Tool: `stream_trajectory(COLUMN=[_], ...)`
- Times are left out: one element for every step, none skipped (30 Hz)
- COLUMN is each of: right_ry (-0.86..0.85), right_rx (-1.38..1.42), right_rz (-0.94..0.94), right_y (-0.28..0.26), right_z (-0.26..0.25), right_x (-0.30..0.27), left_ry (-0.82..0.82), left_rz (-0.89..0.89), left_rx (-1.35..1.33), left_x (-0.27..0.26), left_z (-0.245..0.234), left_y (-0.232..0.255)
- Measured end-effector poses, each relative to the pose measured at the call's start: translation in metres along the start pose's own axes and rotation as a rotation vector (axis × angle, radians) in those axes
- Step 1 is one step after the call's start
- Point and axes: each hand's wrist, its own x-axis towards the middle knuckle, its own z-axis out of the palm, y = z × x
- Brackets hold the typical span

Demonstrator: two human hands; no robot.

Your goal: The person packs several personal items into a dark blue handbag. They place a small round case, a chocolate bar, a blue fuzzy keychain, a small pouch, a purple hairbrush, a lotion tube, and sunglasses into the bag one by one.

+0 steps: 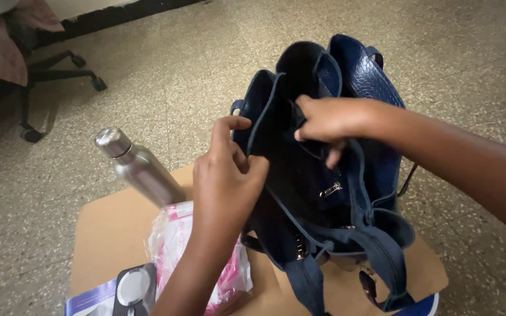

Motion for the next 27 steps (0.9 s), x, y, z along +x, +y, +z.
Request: stream_trajectory(right_ry=[0.011,0.022,0.021,0.022,0.021,-0.013,-0.049,-0.084,-0.119,-0.154,-0.191,-0.228,-0.266,-0.304,-0.305,-0.307,-0.304,-0.284,-0.258,-0.228,-0.243,-0.258,-0.274,-0.290,-0.303,-0.316,-0.271], right_rx=[-0.002,-0.003,-0.010,-0.016,-0.021,0.005,0.030,0.055,-0.152,-0.359,-0.566,-0.773,-0.976,-1.179,-1.181,-1.183,-1.186,-0.757,-0.326,0.108,0.028,-0.052,-0.131,-0.209,-0.287,-0.364,-0.289], right_rz=[0.013,0.025,0.056,0.088,0.119,0.127,0.136,0.144,0.015,-0.116,-0.246,-0.377,-0.509,-0.642,-0.627,-0.613,-0.598,-0.322,-0.053,0.210,0.181,0.153,0.123,0.094,0.065,0.036,0.072], right_y=[-0.002,-0.004,-0.005,-0.007,-0.006,0.000,0.007,0.015,0.024,0.034,0.046,0.056,0.064,0.070,0.073,0.075,0.075,0.077,0.077,0.076,0.075,0.075,0.074,0.074,0.073,0.073,0.073], right_z=[0.001,0.004,0.010,0.018,0.026,0.031,0.037,0.040,0.042,0.042,0.040,0.039,0.039,0.040,0.043,0.048,0.051,0.055,0.060,0.062,0.063,0.063,0.063,0.062,0.062,0.062,0.062], right_x=[0.012,0.024,0.038,0.053,0.067,0.079,0.090,0.101,0.112,0.120,0.127,0.133,0.138,0.143,0.147,0.151,0.154,0.155,0.155,0.157,0.158,0.158,0.159,0.159,0.159,0.158,0.157], left_ry=[0.007,0.012,0.018,0.024,0.030,0.036,0.043,0.043,0.044,0.045,0.038,0.032,0.024,0.030,0.034,0.038,0.032,0.026,0.020,0.017,0.014,0.011,0.004,-0.002,-0.010,-0.008,-0.007], left_rz=[0.016,0.026,0.037,0.047,0.033,0.020,0.005,-0.005,-0.016,-0.027,-0.035,-0.042,-0.049,-0.015,0.021,0.057,0.056,0.055,0.054,0.058,0.060,0.061,0.044,0.028,0.013,0.015,0.018], left_rx=[-0.024,-0.045,-0.066,-0.087,-0.088,-0.090,-0.092,-0.093,-0.095,-0.098,-0.105,-0.112,-0.120,-0.128,-0.135,-0.143,-0.151,-0.159,-0.165,-0.160,-0.154,-0.149,-0.145,-0.142,-0.139,-0.139,-0.141], left_x=[0.000,0.001,0.001,0.001,0.001,0.001,0.001,0.001,-0.001,-0.002,-0.004,-0.005,-0.006,-0.006,-0.006,-0.006,-0.006,-0.007,-0.008,-0.007,-0.008,-0.008,-0.008,-0.008,-0.008,-0.008,-0.008], left_z=[0.002,0.003,0.003,0.003,0.004,0.004,0.004,0.002,0.000,-0.001,-0.003,-0.003,-0.004,-0.004,-0.004,-0.003,-0.003,-0.004,-0.004,-0.005,-0.006,-0.007,-0.007,-0.008,-0.007,-0.007,-0.006], left_y=[0.000,-0.001,-0.001,-0.002,-0.002,-0.003,-0.004,-0.005,-0.006,-0.008,-0.010,-0.012,-0.014,-0.015,-0.017,-0.017,-0.018,-0.018,-0.018,-0.019,-0.020,-0.021,-0.022,-0.023,-0.023,-0.023,-0.022])
